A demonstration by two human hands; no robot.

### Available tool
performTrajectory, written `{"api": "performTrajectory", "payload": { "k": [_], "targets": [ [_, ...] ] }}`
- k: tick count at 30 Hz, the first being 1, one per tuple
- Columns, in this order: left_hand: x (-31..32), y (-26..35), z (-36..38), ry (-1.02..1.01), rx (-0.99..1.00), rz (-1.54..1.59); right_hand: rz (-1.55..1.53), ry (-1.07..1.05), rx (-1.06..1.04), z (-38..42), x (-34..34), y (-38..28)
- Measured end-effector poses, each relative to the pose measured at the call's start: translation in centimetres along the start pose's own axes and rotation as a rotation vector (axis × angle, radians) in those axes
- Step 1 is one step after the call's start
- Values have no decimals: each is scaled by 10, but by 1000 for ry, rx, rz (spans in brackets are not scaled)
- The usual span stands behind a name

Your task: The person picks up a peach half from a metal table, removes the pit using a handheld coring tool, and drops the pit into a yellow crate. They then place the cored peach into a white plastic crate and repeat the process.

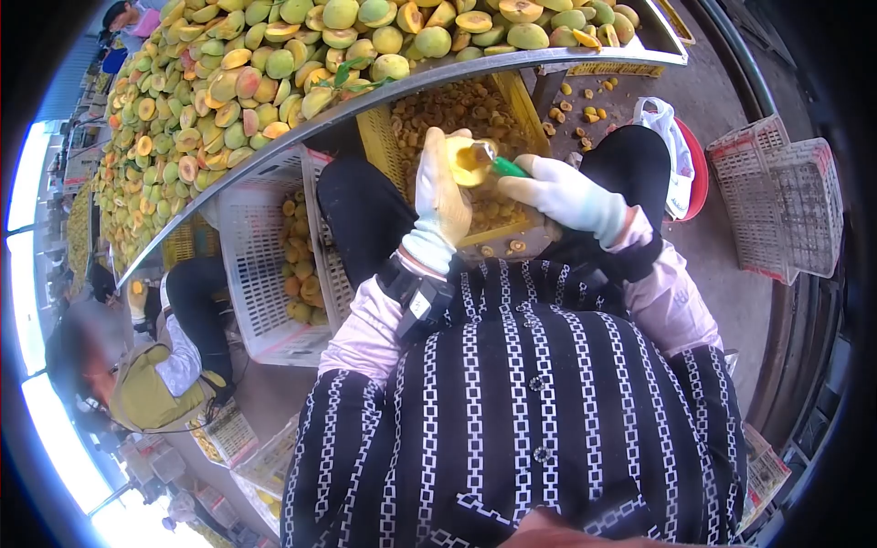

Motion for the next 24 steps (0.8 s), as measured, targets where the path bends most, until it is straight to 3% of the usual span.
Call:
{"api": "performTrajectory", "payload": {
  "k": [2,3,4,6,7,9,11,14,16,18,20,22,24],
  "targets": [
    [3,1,6,-68,-86,-88,934,314,-88,-2,-7,17],
    [7,5,12,-49,-79,-108,911,358,73,-6,-16,19],
    [9,10,13,-47,-77,-110,939,403,16,-4,-22,26],
    [8,13,16,-92,-207,105,863,414,-110,2,-19,24],
    [5,13,13,-215,-237,209,858,411,-105,3,-17,22],
    [12,15,20,-252,-266,272,142,390,54,-2,-17,22],
    [16,15,23,-369,-292,299,20,378,73,-3,-17,16],
    [12,11,28,-389,-364,205,-299,271,73,-3,-8,8],
    [4,14,28,-405,-384,112,-408,200,44,-3,0,-5],
    [-17,9,16,-542,-449,225,-442,149,49,-4,16,0],
    [-23,11,17,-536,-431,218,-445,235,-137,-2,40,10],
    [-14,15,30,-419,-330,359,-504,107,129,12,40,-10],
    [-14,15,37,-322,-297,354,-521,94,126,14,41,-2]
  ]
}}
Point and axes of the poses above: each hand's wrist, its own z-axis away from the middle knuckle, its own x-axis out of the palm, y = z × x, the point moved 3 cm from there along -z, towards the middle knuckle, and after that the axes turned 12 degrees about -x, right-handed, at the moved point
